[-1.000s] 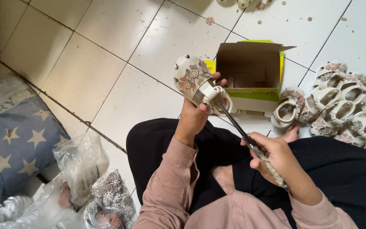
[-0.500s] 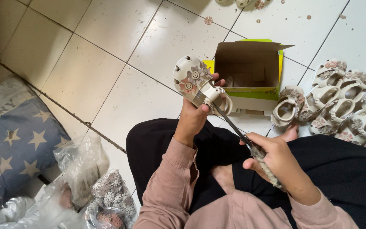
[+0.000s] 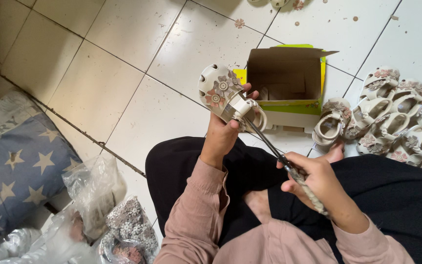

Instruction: The person sits on the floor and uses scissors to trim excess material from the straps of small white children's shoes. After trimming, the person places the shoes into yellow and green shoe boxes and closes them.

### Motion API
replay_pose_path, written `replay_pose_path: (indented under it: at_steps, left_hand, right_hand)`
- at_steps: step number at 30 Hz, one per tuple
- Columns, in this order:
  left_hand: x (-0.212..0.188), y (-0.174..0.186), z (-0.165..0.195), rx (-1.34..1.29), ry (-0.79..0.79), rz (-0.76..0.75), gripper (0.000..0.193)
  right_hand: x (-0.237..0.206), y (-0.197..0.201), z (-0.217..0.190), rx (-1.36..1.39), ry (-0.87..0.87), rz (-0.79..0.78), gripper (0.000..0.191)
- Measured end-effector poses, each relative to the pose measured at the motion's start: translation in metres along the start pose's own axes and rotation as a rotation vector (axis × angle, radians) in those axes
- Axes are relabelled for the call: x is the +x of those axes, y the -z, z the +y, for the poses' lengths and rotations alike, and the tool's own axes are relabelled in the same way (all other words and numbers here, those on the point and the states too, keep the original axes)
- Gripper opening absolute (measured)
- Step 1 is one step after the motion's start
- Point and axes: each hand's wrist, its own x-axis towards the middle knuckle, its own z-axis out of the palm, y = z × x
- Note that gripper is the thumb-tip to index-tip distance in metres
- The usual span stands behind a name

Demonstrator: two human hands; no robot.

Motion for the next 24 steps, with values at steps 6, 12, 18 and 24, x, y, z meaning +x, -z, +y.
replay_pose_path:
  at_steps: [6, 12, 18, 24]
  left_hand:
    - [-0.005, 0.006, -0.006, -0.148, 0.069, -0.031, 0.100]
    - [-0.007, 0.004, -0.010, -0.068, 0.079, -0.037, 0.100]
    - [-0.006, 0.010, -0.014, -0.026, 0.062, -0.065, 0.094]
    - [0.002, 0.032, -0.035, 0.221, 0.429, 0.195, 0.072]
  right_hand:
    - [0.006, 0.012, -0.017, -0.416, 0.179, 0.367, 0.060]
    - [0.011, 0.011, -0.024, -0.604, 0.209, 0.421, 0.063]
    - [0.011, 0.018, 0.011, -0.466, 0.271, 0.530, 0.052]
    - [0.027, 0.086, 0.093, -0.604, -0.092, 0.739, 0.037]
